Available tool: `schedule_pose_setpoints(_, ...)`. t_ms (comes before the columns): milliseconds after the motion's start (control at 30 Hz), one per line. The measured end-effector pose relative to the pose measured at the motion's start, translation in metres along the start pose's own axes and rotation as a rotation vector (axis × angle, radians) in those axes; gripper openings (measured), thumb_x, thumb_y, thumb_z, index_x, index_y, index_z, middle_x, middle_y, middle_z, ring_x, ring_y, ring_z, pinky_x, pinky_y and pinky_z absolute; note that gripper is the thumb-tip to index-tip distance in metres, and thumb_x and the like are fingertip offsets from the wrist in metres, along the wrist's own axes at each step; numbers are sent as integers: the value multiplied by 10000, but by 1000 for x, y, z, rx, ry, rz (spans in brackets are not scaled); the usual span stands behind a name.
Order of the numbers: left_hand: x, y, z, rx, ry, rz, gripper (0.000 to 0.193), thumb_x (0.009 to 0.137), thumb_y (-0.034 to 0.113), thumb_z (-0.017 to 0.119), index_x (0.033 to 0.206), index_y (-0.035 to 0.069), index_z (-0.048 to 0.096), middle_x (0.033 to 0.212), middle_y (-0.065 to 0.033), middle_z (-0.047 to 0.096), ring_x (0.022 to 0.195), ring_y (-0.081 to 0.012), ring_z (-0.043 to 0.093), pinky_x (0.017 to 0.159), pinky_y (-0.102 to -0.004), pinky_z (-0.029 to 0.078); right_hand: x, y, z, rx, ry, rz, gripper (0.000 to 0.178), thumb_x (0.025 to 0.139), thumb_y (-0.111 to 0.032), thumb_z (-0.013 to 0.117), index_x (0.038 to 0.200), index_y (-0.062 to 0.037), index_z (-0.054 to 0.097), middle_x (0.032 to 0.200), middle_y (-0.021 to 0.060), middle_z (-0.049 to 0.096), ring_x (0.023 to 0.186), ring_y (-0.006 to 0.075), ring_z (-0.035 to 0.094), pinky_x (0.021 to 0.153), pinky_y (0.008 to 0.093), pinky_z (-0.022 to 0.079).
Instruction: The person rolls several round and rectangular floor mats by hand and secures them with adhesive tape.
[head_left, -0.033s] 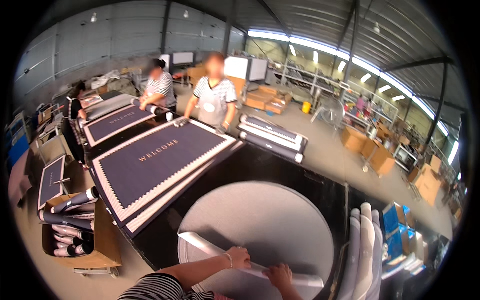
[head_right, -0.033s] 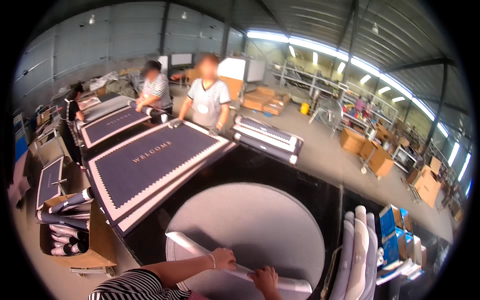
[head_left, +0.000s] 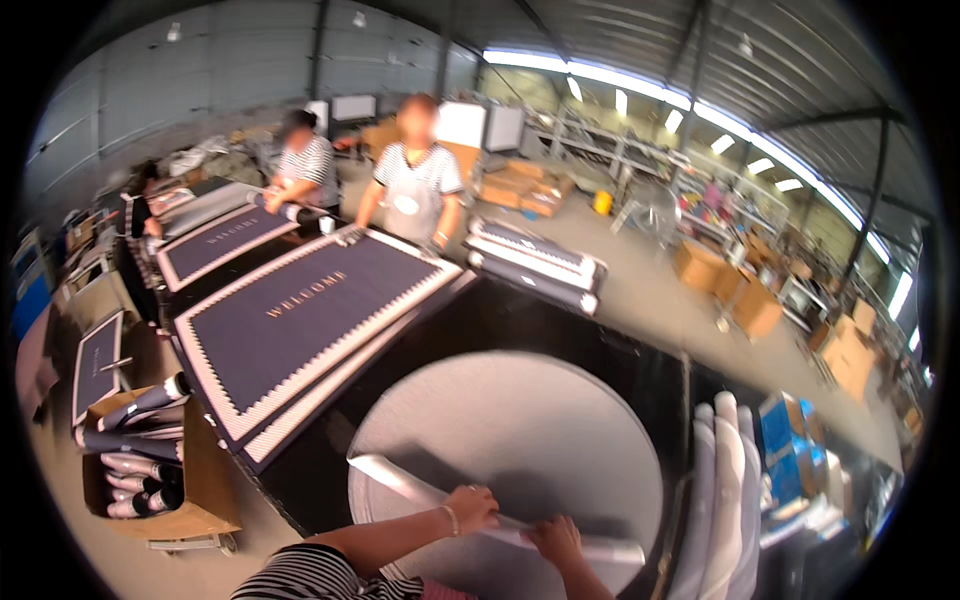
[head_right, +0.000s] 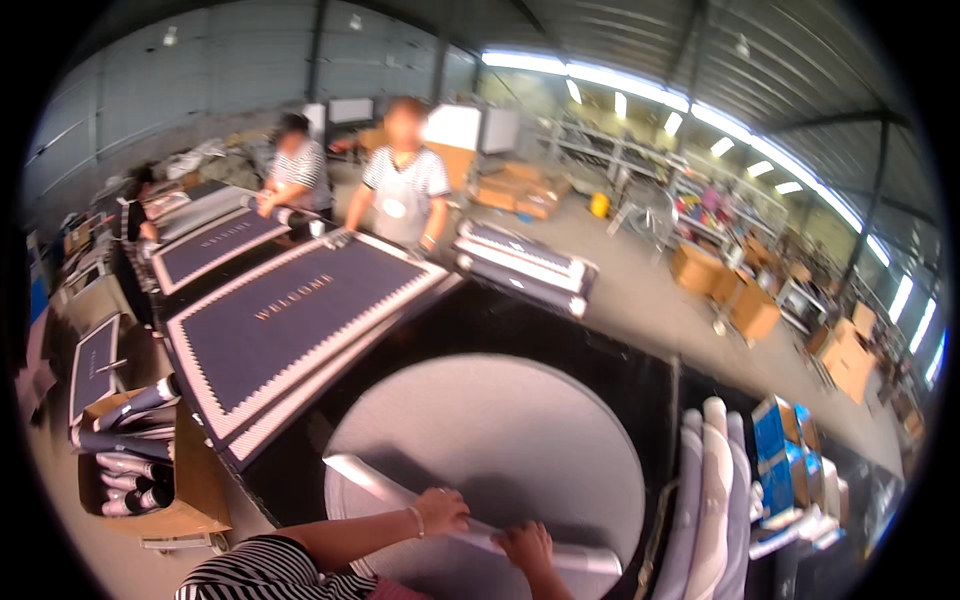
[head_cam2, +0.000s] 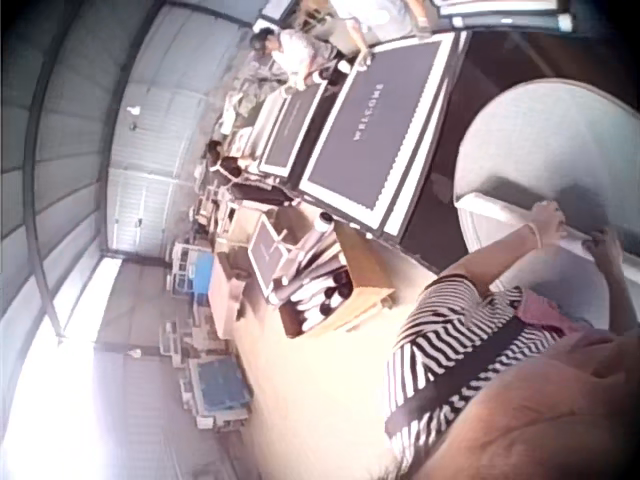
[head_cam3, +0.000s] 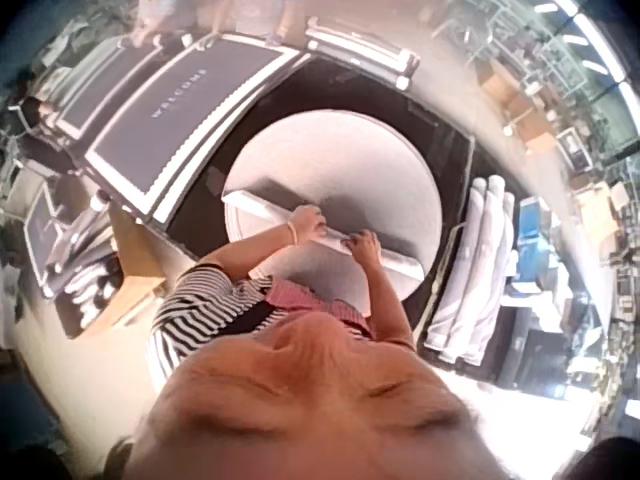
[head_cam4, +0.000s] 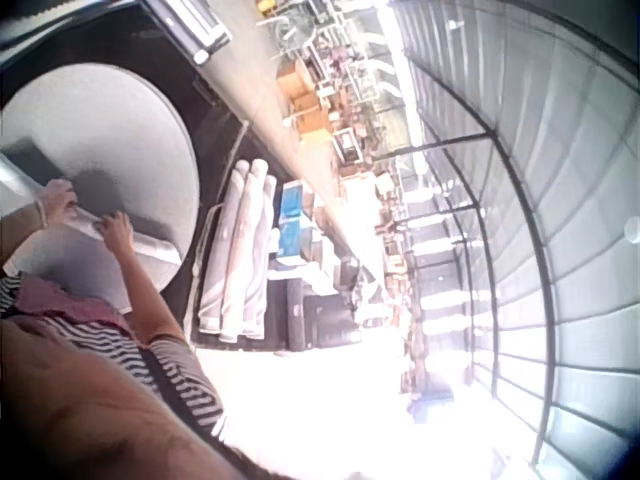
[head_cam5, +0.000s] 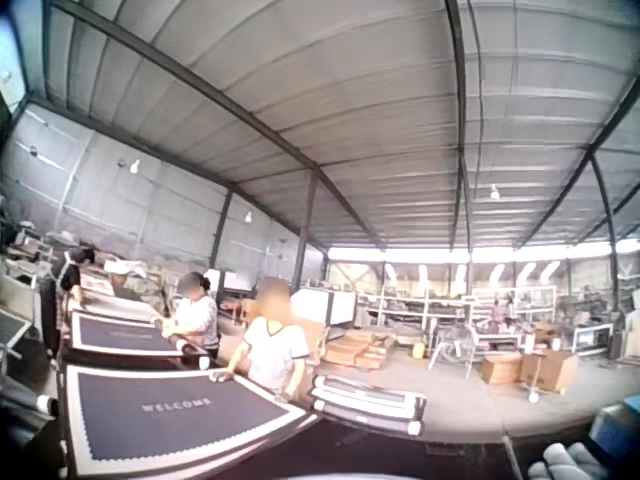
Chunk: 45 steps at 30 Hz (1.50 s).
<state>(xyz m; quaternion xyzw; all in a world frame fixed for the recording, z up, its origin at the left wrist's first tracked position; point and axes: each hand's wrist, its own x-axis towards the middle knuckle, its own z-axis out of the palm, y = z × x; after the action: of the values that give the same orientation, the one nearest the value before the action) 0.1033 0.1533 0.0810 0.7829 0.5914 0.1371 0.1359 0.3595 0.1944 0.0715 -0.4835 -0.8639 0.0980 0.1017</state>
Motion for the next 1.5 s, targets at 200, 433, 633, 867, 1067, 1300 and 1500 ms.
schedule_pose_setpoints(200, -34, 19, -4, 194, 296, 103, 393, 653, 341, 808, 944, 139, 635, 924, -33, 587, 918, -255, 572, 791, -440, 437, 40, -8, -9, 266, -223, -12, 457, 787, -475, 730, 1087, -130, 717, 1041, 132, 673, 1020, 346, 604, 875, 478, 464)
schedule_pose_setpoints(433, 22, -7, -7, -128, -70, 25, 307, 771, 349, 752, 971, 117, 762, 969, -106, 705, 962, -321, 622, 857, -457, 491, -20, -31, 1, 80, 327, -74, 372, 824, -317, 726, 1139, -126, 675, 1141, 44, 663, 1149, 243, 573, 1044, 448, 366)
schedule_pose_setpoints(633, 24, 15, 2, 101, 355, 120, 437, 784, 417, 747, 1115, 137, 695, 1011, -60, 667, 1005, -302, 605, 922, -480, 445, 46, -5, -9, 207, -150, 122, 337, 840, -422, 670, 1035, -157, 740, 1045, 30, 689, 1089, 247, 590, 1025, 415, 370)
schedule_pose_setpoints(867, 71, -12, -6, 9, 6, -15, 314, 855, 365, 673, 1057, 129, 720, 1031, -29, 661, 1044, -279, 596, 981, -451, 412, 55, -7, 9, 214, 454, -13, 286, 879, -288, 653, 1095, -101, 674, 1139, 58, 640, 1153, 252, 546, 1049, 464, 362)
schedule_pose_setpoints(1067, 97, -27, -12, 19, -21, -73, 365, 905, 405, 622, 1083, 100, 712, 1142, -62, 646, 1126, -262, 563, 992, -460, 403, 76, -13, 14, 29, 400, -3, 216, 937, -292, 584, 1004, -107, 671, 1025, 62, 659, 1060, 250, 586, 1021, 439, 367)
schedule_pose_setpoints(1300, 110, -15, 6, 327, 198, -27, 353, 948, 403, 574, 1068, 78, 640, 1083, -84, 640, 1089, -281, 585, 988, -466, 409, 143, 4, -10, 26, -29, 149, 258, 988, -319, 499, 1033, -130, 669, 1077, 43, 668, 1100, 242, 588, 985, 439, 398)
schedule_pose_setpoints(1500, 173, -50, -2, 287, 91, -136, 340, 1002, 352, 472, 935, 84, 670, 974, -111, 661, 977, -297, 628, 824, -470, 498, 128, -3, 15, 38, 487, 20, 295, 958, -269, 559, 1202, -103, 582, 1285, 84, 592, 1281, 259, 502, 1108, 484, 309)
